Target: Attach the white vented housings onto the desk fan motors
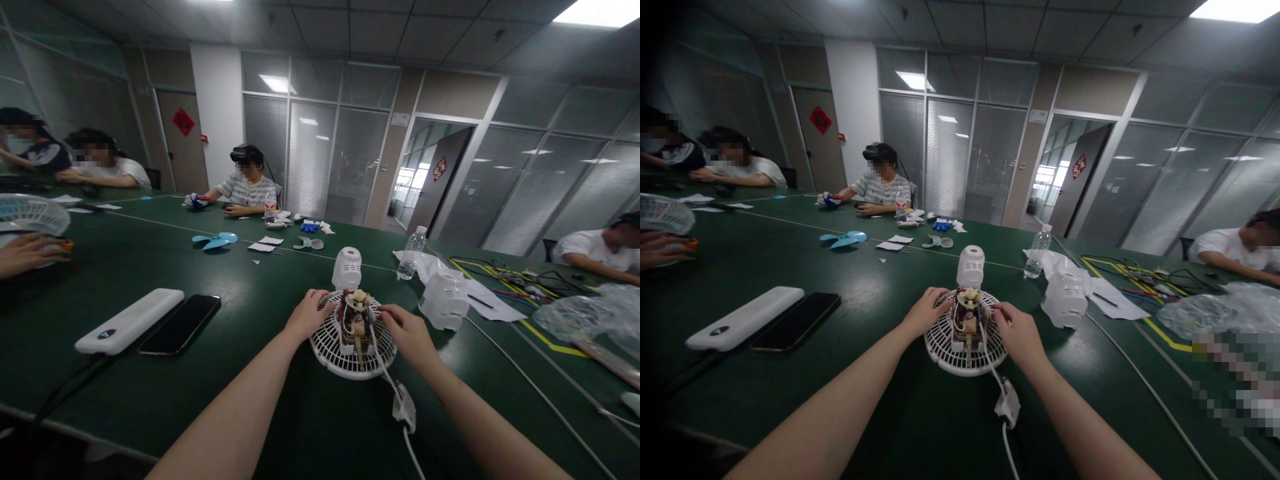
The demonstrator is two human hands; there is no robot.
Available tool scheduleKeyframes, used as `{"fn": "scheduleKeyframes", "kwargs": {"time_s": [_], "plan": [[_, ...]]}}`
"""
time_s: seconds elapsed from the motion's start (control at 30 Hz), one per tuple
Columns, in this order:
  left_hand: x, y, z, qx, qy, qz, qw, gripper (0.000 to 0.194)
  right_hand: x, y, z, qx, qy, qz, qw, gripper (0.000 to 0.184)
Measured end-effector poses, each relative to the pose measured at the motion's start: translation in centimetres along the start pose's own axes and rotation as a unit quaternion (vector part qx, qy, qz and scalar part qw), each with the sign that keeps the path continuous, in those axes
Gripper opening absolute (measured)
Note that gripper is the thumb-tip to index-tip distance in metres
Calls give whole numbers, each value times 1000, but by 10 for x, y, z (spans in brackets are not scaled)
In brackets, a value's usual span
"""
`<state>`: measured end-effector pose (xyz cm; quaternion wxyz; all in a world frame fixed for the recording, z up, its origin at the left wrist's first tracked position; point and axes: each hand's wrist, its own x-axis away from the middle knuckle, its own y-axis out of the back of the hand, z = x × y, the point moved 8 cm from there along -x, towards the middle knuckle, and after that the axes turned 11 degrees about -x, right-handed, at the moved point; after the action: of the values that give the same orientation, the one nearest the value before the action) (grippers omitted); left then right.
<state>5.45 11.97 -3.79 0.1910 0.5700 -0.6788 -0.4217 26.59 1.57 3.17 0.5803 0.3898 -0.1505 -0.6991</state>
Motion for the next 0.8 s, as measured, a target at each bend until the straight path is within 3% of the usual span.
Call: {"fn": "scheduleKeyframes", "kwargs": {"time_s": [0.17, 0.33, 0.47, 0.6, 0.8], "plan": [[1, 3, 1, -5, 7, 0, 1000, 46, -82, -13, -8, 8, -28, -15, 999, 36], [2, 7, 0, -9, 1, -11, 1000, 45, -142, -50, -17, 45, -86, -16, 995, 78], [2, 9, 0, -18, -1, -19, 1000, 44, -162, -73, -25, 63, -134, -13, 989, 96], [3, 11, -1, -23, -1, -16, 1000, 45, -168, -82, -37, 76, -174, -8, 982, 80], [4, 12, -1, -29, 0, -16, 999, 45, -167, -75, -50, 86, -189, -25, 978, 63]]}}
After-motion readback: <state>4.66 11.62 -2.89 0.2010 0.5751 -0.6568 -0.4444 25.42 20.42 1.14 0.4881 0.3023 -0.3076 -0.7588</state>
